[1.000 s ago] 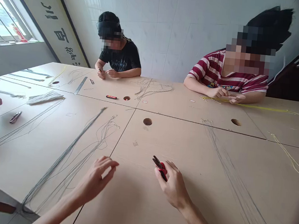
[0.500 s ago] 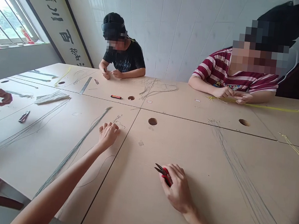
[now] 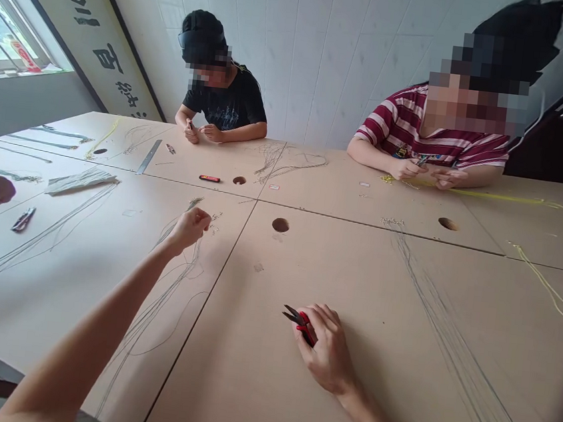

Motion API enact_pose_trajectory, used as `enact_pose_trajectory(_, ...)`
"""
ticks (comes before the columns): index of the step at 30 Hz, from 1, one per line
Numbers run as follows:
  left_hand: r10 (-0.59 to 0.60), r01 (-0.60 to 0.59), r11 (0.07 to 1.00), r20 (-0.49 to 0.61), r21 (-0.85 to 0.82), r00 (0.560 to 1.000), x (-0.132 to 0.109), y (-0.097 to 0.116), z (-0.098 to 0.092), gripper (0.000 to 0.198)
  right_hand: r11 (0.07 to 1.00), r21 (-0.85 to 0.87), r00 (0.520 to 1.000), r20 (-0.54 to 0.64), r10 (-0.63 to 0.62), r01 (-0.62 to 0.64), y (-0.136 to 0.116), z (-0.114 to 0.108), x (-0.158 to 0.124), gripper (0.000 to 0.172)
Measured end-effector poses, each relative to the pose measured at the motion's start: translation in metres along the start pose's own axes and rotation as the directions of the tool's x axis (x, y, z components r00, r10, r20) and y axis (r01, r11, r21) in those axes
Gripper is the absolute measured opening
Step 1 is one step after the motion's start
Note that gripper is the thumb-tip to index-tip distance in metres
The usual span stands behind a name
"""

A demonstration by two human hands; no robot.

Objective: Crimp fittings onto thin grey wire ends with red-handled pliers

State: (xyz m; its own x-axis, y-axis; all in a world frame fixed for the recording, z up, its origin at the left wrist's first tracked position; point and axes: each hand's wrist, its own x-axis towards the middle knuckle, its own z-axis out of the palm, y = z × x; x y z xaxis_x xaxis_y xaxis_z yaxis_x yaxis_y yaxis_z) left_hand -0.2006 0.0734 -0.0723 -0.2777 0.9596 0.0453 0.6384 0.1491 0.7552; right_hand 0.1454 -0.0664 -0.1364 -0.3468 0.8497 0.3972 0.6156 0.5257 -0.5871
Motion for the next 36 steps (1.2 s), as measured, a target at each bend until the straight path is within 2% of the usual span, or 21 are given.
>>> enact_pose_trajectory(5, 0.006, -0.008, 0.997, -0.028, -0.083, 1.000, 0.008, 0.001, -0.005, 0.021, 1.000, 0.012, 1.000, 0.010, -0.002, 0.002, -0.001, -0.001, 0.000, 0.012)
enact_pose_trajectory(13, 0.065, -0.074, 0.988, -0.070, -0.138, 0.995, 0.005, 0.023, -0.011, 0.017, 0.999, 0.037, 1.000, 0.010, 0.002, -0.002, -0.001, -0.001, -0.001, 0.012)
enact_pose_trajectory(19, 0.080, -0.087, 0.979, -0.045, -0.182, 0.996, -0.006, 0.038, -0.012, 0.017, 1.000, 0.029, 1.000, 0.003, 0.002, -0.002, -0.002, -0.001, 0.001, 0.012)
enact_pose_trajectory(23, 0.126, -0.121, 0.972, 0.011, -0.201, 0.992, -0.015, 0.047, -0.005, 0.020, 1.000, 0.022, 1.000, -0.003, 0.017, -0.017, -0.003, -0.002, 0.002, 0.010)
enact_pose_trajectory(29, 0.175, -0.174, 0.976, -0.001, -0.132, 0.985, -0.009, 0.034, 0.011, 0.018, 0.999, 0.032, 0.999, -0.018, 0.039, -0.038, -0.002, -0.002, 0.003, 0.008)
enact_pose_trajectory(33, 0.193, -0.193, 0.977, -0.006, -0.092, 0.981, -0.005, 0.023, 0.013, 0.017, 0.999, 0.032, 0.999, -0.012, 0.039, -0.039, -0.003, -0.002, 0.003, 0.008)
enact_pose_trajectory(36, 0.202, -0.204, 0.976, -0.036, -0.078, 0.979, -0.004, 0.022, 0.013, 0.016, 0.999, 0.027, 0.999, -0.008, 0.042, -0.042, -0.004, -0.002, 0.002, 0.008)
